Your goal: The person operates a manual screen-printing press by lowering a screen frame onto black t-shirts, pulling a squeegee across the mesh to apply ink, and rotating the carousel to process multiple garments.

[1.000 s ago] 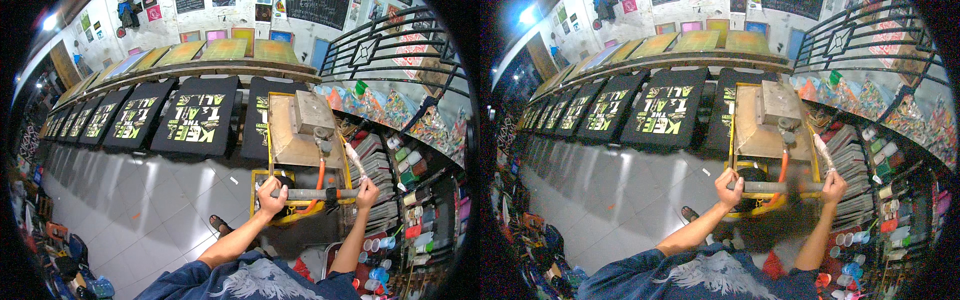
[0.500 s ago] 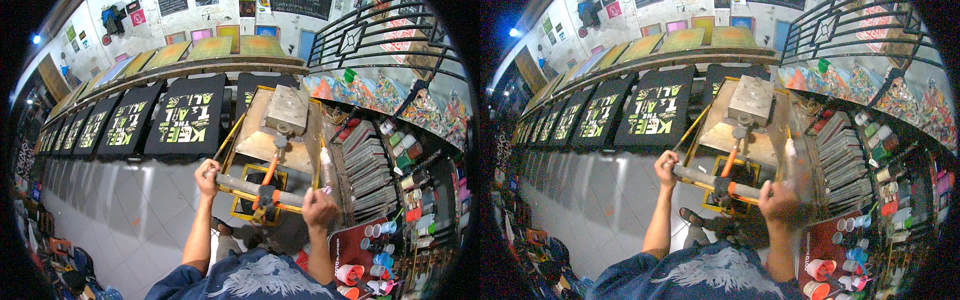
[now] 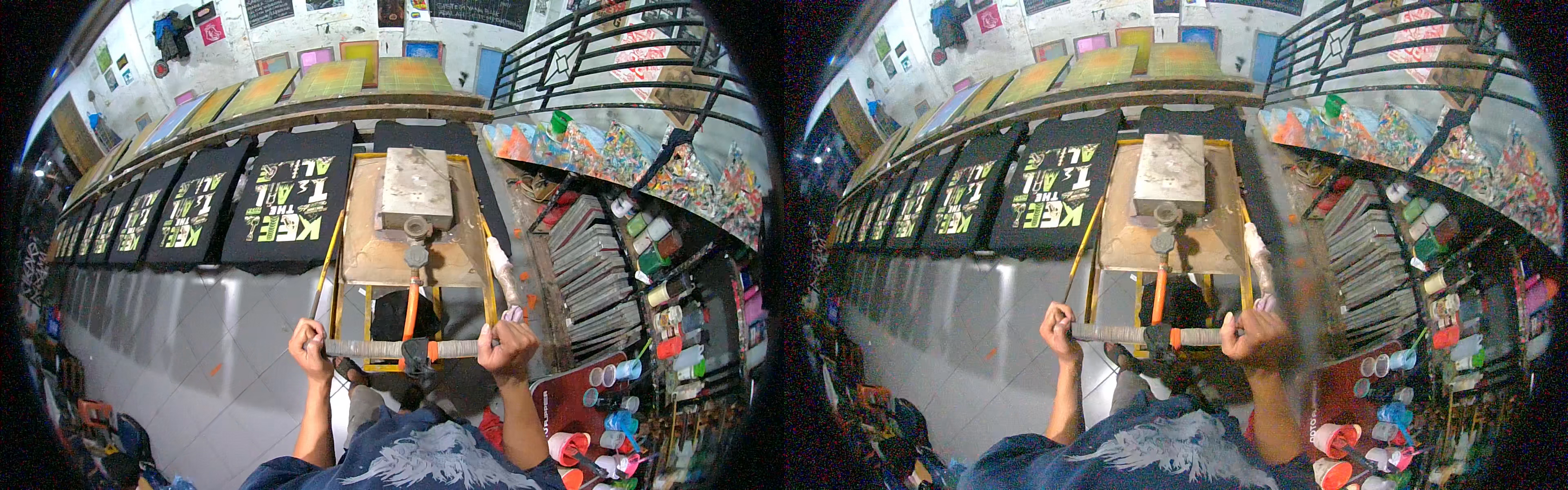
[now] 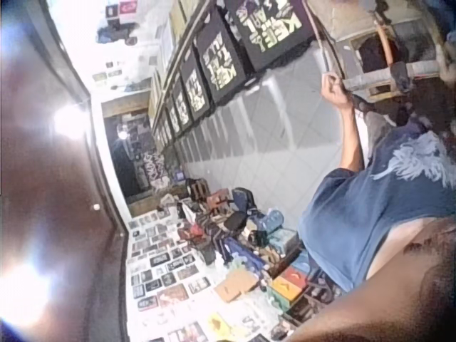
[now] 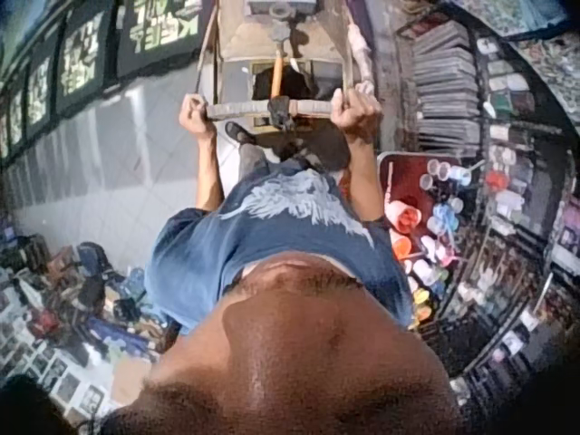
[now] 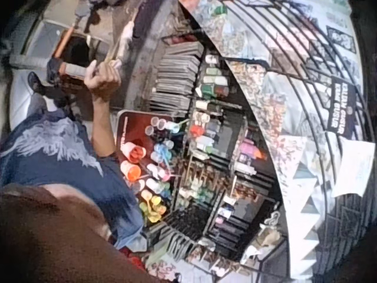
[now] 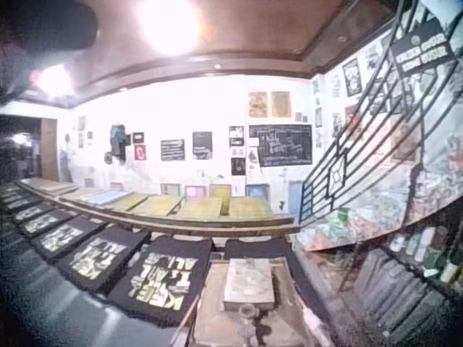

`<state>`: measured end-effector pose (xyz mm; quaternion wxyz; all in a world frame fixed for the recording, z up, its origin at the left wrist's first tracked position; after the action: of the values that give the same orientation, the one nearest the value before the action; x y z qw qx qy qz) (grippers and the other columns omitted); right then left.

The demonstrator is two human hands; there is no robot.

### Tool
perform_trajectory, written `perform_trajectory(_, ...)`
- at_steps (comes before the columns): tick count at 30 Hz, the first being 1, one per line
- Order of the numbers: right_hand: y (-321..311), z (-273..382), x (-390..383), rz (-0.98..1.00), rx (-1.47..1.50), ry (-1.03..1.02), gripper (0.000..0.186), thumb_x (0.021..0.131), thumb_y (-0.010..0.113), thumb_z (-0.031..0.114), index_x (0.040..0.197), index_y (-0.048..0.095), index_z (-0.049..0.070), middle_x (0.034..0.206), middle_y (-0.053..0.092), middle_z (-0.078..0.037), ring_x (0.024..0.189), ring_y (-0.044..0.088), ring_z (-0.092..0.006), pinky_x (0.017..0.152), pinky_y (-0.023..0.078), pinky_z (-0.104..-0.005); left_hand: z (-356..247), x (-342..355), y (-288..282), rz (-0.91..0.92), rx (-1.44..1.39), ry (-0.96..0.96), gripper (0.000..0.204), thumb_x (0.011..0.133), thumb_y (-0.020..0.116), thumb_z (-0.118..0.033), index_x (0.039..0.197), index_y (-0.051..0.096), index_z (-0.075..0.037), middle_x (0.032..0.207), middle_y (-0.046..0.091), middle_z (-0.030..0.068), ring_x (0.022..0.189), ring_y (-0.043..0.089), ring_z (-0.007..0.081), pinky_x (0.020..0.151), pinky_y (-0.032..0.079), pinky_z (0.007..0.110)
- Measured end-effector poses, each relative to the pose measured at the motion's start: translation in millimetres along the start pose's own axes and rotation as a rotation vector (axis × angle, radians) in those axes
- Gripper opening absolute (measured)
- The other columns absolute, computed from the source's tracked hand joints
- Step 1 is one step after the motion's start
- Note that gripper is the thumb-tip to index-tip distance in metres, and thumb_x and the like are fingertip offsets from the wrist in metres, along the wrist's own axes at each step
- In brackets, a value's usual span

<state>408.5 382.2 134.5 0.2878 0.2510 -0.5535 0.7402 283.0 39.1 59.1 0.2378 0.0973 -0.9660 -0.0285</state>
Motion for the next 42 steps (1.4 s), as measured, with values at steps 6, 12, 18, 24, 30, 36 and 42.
perform_trajectory(6, 15, -38, 30, -0.097, 0.006, -0.066, 0.031, 0.083, 0.062, 0.016, 0.06, 0.043, 0.009, 0.055, 0.047, -0.014, 0.05, 0.051, -0.036, 0.053, 0.037, -0.0452, 17, 5, 34, -0.066, 0.023, 0.078, 0.035, 0.077, 0.06, -0.02, 0.065, 0.029, -0.006, 0.068, 0.048, 0.0093, 0.067, 0.041, 0.0157, 0.061, 0.033, 0.031)
perform_trajectory(12, 33, -61, 53, -0.146, -0.045, -0.076, 0.03, 0.086, 0.058, 0.013, 0.06, 0.044, 0.006, 0.056, 0.047, -0.017, 0.051, 0.049, -0.0382, 0.053, 0.036, -0.0464, 25, 24, 59, -0.099, 0.023, 0.132, 0.041, 0.082, 0.061, -0.026, 0.065, 0.03, -0.006, 0.067, 0.049, 0.0097, 0.065, 0.042, 0.0148, 0.059, 0.03, 0.031)
perform_trajectory(18, 46, -25, 59, -0.086, -0.041, -0.033, 0.028, 0.086, 0.066, 0.015, 0.064, 0.051, 0.006, 0.06, 0.056, -0.016, 0.057, 0.058, -0.0389, 0.056, 0.044, -0.049, 44, 66, 40, -0.066, -0.032, 0.183, 0.037, 0.084, 0.059, -0.028, 0.065, 0.039, -0.002, 0.071, 0.054, 0.0096, 0.064, 0.04, 0.0117, 0.058, 0.028, 0.03)
perform_trajectory(24, 56, 15, 50, -0.075, 0.055, -0.007, 0.029, 0.085, 0.072, 0.018, 0.065, 0.053, 0.008, 0.061, 0.059, -0.012, 0.058, 0.061, -0.0357, 0.055, 0.046, -0.0447, 50, 95, 7, -0.027, -0.049, 0.151, 0.032, 0.082, 0.056, -0.019, 0.064, 0.037, 0.0, 0.072, 0.057, 0.0133, 0.067, 0.048, 0.0153, 0.062, 0.037, 0.031)
perform_trajectory(30, 50, 17, 45, -0.07, 0.087, -0.024, 0.029, 0.083, 0.072, 0.017, 0.065, 0.052, 0.007, 0.061, 0.058, -0.013, 0.058, 0.059, -0.0365, 0.056, 0.044, -0.0461, 41, 82, 2, -0.043, -0.032, 0.076, 0.033, 0.085, 0.059, -0.018, 0.066, 0.038, -0.002, 0.079, 0.06, 0.0117, 0.069, 0.047, 0.0141, 0.065, 0.038, 0.03)
perform_trajectory(36, 44, 16, 41, -0.043, 0.06, -0.021, 0.028, 0.081, 0.07, 0.01, 0.066, 0.048, 0.006, 0.062, 0.052, -0.015, 0.059, 0.056, -0.0384, 0.058, 0.042, -0.0471, 43, 69, -2, -0.018, -0.015, 0.039, 0.035, 0.09, 0.062, -0.023, 0.068, 0.041, -0.005, 0.083, 0.062, 0.0097, 0.075, 0.049, 0.0131, 0.069, 0.038, 0.03)
perform_trajectory(42, 48, 17, 41, -0.062, 0.004, 0.002, 0.027, 0.083, 0.064, 0.008, 0.063, 0.046, 0.005, 0.061, 0.049, -0.015, 0.057, 0.052, -0.0384, 0.056, 0.036, -0.0472, 43, 70, -2, -0.003, -0.024, 0.082, 0.044, 0.092, 0.064, -0.031, 0.066, 0.036, -0.007, 0.084, 0.063, 0.0127, 0.072, 0.049, 0.0132, 0.064, 0.037, 0.03)
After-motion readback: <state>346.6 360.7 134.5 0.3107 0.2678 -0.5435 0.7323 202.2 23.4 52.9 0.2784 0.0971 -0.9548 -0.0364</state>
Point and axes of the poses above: each hand's wrist, its own x-axis towards the middle knuckle, its own y-axis out of the palm, z = x × y, the point moved 7 cm from there along x, towards the middle knuckle
